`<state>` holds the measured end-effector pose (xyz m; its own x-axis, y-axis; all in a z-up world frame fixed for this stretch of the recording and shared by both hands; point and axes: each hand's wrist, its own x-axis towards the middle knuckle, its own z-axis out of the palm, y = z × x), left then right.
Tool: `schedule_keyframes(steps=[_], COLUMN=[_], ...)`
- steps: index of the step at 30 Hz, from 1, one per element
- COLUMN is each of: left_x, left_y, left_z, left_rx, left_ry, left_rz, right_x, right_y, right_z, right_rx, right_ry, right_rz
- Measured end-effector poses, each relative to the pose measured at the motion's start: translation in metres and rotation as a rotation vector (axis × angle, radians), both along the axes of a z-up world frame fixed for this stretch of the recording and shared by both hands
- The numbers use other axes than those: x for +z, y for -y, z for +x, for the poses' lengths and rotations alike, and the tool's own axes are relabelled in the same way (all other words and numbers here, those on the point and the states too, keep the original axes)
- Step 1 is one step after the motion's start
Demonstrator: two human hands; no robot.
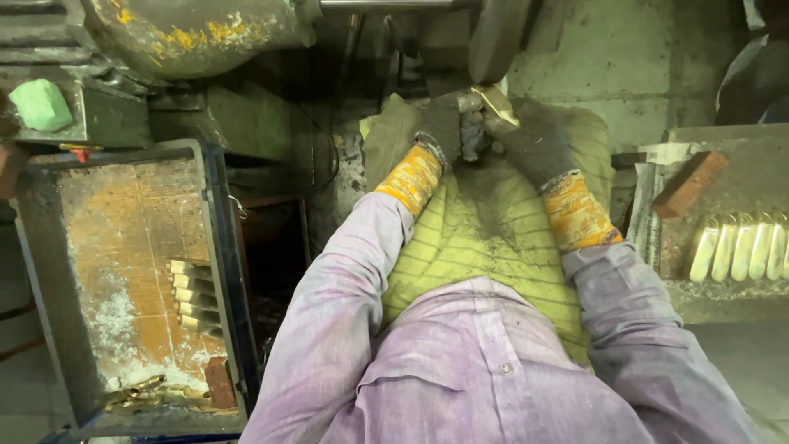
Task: The person picks up metal pieces from a tray and holds them against a rotating polishing wheel. They apply a small block to the wheel and handle the metal parts one at a time to refine their surfaces.
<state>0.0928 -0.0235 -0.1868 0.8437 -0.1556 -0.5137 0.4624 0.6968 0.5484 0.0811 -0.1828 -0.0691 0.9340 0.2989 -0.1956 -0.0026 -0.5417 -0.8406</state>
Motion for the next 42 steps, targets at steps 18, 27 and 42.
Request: schedule_keyframes(steps=[18, 27, 42], left_x=[0.021, 0.041, 0.021], left_y=[-0.002, -0.002, 0.004], left_z=[0.0, -0.007, 0.008], left_rx=[-0.117, 0.0, 0.004], left_ry=[0.269, 0.136, 0.055], left_rz=[0.377, 0.202, 0.181], right_x=[0.005, -0.006, -0.008], right_y=[-0.003, 0.001, -0.004], right_z=[0.009, -0.007, -0.008], right_rx=[-0.088, -0.003, -0.145], right_ry=[-0.159, 0.194, 0.004], right_rz=[0.1, -0.038, 0.02])
